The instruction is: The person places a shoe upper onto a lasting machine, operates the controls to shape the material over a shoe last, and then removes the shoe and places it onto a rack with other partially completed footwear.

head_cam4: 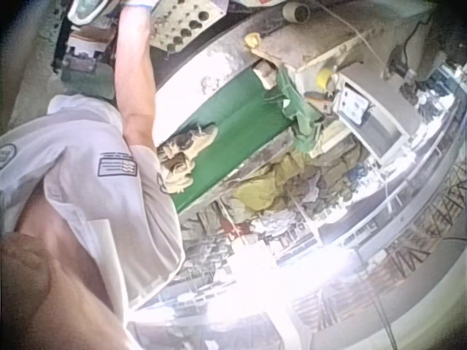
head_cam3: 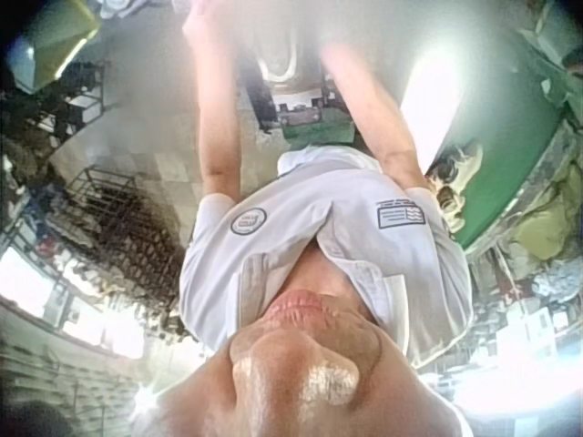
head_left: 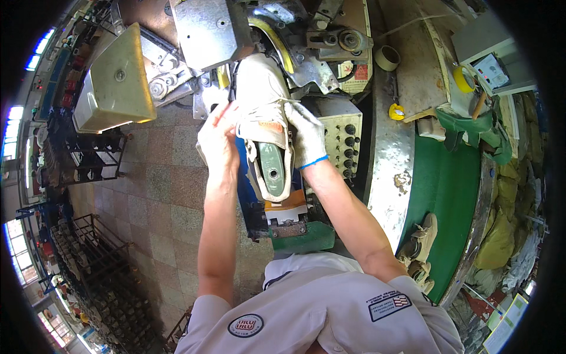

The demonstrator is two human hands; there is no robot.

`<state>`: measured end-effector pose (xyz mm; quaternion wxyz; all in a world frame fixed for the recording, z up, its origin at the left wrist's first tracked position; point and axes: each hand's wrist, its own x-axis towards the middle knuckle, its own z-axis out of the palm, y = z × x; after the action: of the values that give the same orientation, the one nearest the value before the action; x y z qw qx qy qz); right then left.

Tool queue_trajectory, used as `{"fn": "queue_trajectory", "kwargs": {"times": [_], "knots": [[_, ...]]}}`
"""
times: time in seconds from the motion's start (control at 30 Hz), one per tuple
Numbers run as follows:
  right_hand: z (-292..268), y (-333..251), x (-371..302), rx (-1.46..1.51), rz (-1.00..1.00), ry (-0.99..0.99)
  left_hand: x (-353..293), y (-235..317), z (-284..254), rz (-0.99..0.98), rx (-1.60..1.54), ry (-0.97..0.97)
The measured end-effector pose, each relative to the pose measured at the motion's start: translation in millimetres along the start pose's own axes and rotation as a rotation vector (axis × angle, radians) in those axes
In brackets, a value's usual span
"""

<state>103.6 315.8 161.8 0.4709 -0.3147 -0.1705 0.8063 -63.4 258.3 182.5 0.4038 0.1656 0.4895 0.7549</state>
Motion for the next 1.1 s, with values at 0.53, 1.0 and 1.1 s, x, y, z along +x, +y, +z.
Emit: {"fn": "queue_trajectory", "kwargs": {"times": [0.53,1.0,1.1], "knots": [[-16.2,22.7,17.1,-0.138,-0.047,0.180,-27.1,-68.8,-10.3,-0.355,-0.110,-0.066],[-184.3,-53.3,-136.6,-0.126,-0.099,0.200,-154.3,-157.9,-144.7,-0.339,1.060,0.247],[-172.6,-69.5,-162.7,-0.360,-0.147,0.463,-145.9,-172.5,-137.0,-0.347,1.035,0.218]]}}
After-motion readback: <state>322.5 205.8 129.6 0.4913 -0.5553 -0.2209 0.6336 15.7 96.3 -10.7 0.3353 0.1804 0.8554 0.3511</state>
